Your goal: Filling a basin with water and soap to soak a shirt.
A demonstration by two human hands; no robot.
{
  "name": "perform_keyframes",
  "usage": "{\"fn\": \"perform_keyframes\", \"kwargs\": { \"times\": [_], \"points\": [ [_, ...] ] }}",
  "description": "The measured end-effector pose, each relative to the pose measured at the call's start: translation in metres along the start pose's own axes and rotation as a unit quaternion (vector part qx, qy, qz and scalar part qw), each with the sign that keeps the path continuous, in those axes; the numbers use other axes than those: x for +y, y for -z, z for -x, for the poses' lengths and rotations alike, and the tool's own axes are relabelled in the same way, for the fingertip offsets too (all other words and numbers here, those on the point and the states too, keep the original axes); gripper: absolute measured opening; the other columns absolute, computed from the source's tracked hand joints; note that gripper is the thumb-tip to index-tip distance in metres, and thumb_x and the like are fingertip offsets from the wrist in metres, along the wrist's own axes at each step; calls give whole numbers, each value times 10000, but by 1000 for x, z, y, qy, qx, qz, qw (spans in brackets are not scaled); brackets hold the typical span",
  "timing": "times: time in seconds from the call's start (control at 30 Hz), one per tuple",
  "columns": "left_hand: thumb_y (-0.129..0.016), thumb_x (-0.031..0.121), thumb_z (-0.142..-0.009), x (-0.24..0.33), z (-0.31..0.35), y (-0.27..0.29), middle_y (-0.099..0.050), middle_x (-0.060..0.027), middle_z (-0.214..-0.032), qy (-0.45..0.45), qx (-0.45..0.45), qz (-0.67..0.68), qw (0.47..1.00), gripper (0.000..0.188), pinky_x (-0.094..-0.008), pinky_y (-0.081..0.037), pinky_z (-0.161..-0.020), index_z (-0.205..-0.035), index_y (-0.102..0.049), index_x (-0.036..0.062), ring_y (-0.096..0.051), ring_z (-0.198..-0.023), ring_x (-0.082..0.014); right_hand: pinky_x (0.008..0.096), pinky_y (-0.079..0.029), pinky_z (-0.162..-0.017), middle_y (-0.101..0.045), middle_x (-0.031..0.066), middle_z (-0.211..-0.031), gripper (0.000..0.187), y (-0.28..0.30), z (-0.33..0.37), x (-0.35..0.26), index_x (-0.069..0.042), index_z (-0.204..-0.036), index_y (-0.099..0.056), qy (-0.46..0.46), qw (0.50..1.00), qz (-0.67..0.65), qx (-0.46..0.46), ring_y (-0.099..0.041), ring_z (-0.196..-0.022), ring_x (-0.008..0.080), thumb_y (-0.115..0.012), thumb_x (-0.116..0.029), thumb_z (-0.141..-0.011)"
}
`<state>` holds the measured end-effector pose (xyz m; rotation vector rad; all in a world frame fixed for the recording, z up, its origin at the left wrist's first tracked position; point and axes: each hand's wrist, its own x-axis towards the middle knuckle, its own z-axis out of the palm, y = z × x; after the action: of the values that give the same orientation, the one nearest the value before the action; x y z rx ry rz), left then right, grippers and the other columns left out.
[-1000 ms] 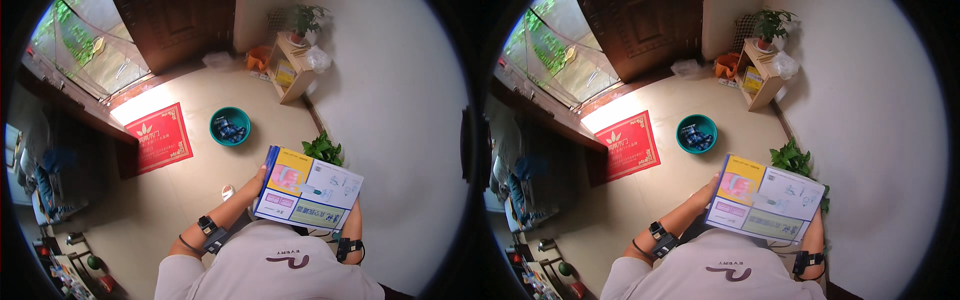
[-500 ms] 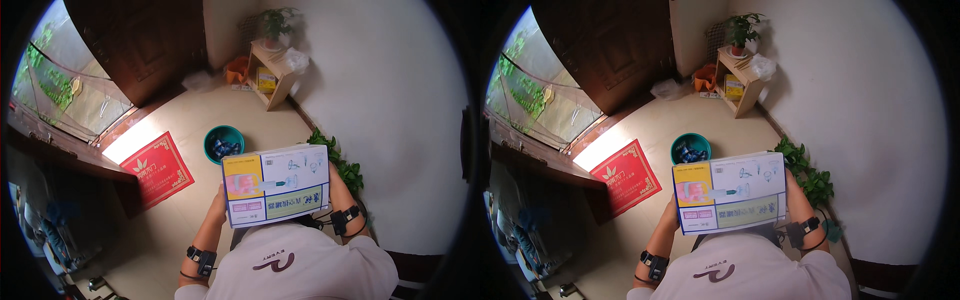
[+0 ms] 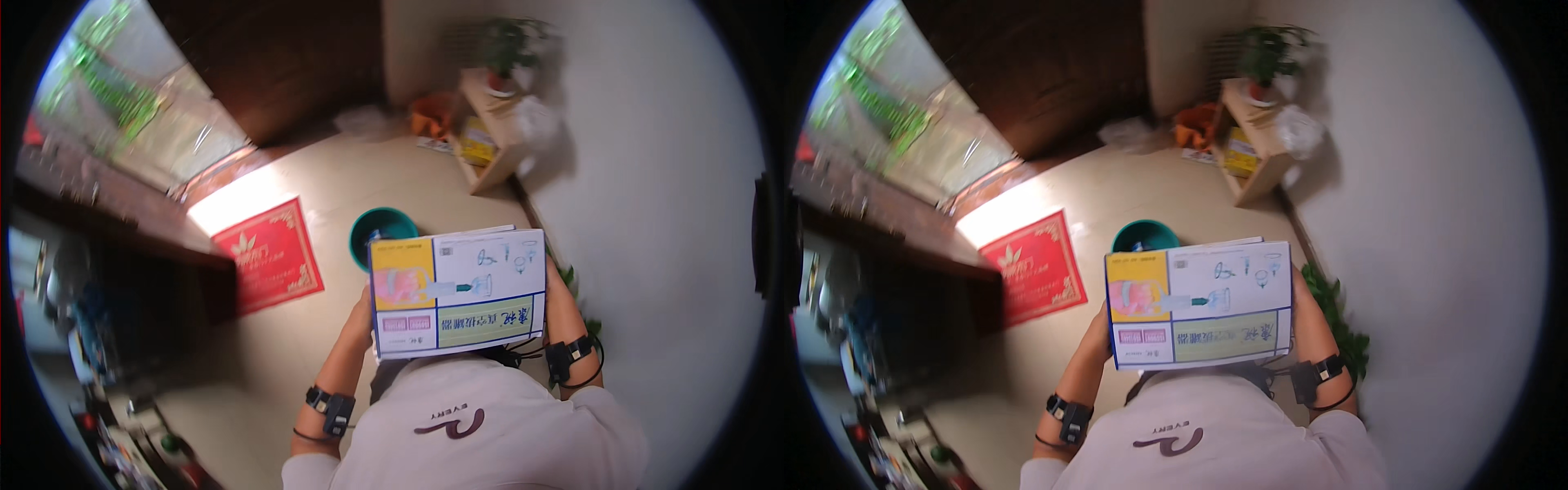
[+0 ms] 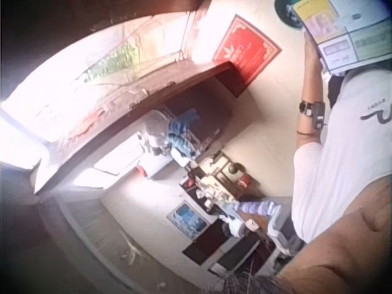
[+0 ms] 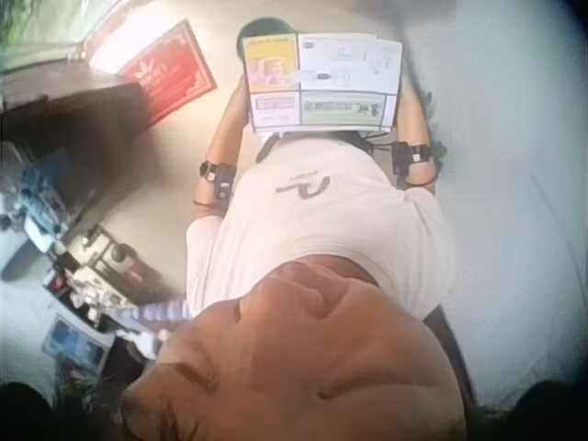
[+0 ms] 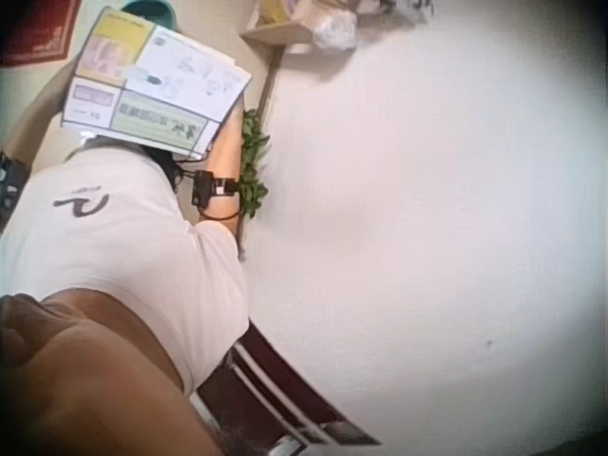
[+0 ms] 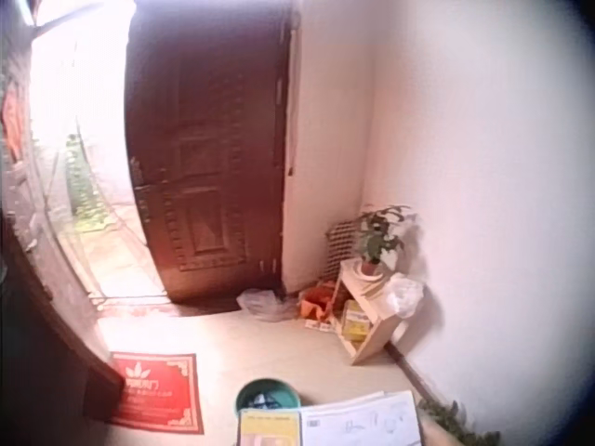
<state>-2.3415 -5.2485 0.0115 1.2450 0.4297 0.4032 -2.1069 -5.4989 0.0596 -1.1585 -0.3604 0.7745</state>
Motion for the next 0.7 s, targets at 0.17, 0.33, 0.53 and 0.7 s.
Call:
{"fn": "perform_keyframes", "kwargs": {
  "times": [0.17,0.33,0.53,0.7],
  "points": [
    [-573,339,-860,38,35,-37,-568,-112,-1087,-56,54,84,993,495,-306,-503,-803,-1230,-446,35,-587,-956,-186,332,-439,-885,-550,124,-1195,730,-5,-41,-49,-30,-1251,-485,-13,997,32,-69,-539,-1054,245,-400,-636,-853],
    [-603,335,-849,-12,83,-22,-588,-57,-985,10,132,238,962,433,-290,-510,-767,-1165,-500,58,-597,-884,-153,328,-444,-881,-552,132,-1191,756,-30,-51,-13,-34,-1252,-488,-62,987,68,-129,-540,-1058,244,-397,-660,-839],
    [-589,206,-852,-45,58,-19,-541,-44,-1020,-88,187,257,944,400,-294,-502,-801,-1200,-431,88,-561,-946,-148,333,-448,-877,-545,156,-1197,795,-63,-121,-16,-42,-1266,-473,-110,965,141,-190,-537,-1071,237,-370,-694,-824],
    [-596,76,-810,-91,47,13,-509,-42,-1032,-158,230,312,908,528,-289,-499,-805,-1274,-347,117,-540,-963,-152,337,-444,-885,-531,168,-1220,792,-100,-153,31,-37,-1274,-465,-162,941,191,-228,-526,-1097,239,-327,-687,-843]
  ]
}}
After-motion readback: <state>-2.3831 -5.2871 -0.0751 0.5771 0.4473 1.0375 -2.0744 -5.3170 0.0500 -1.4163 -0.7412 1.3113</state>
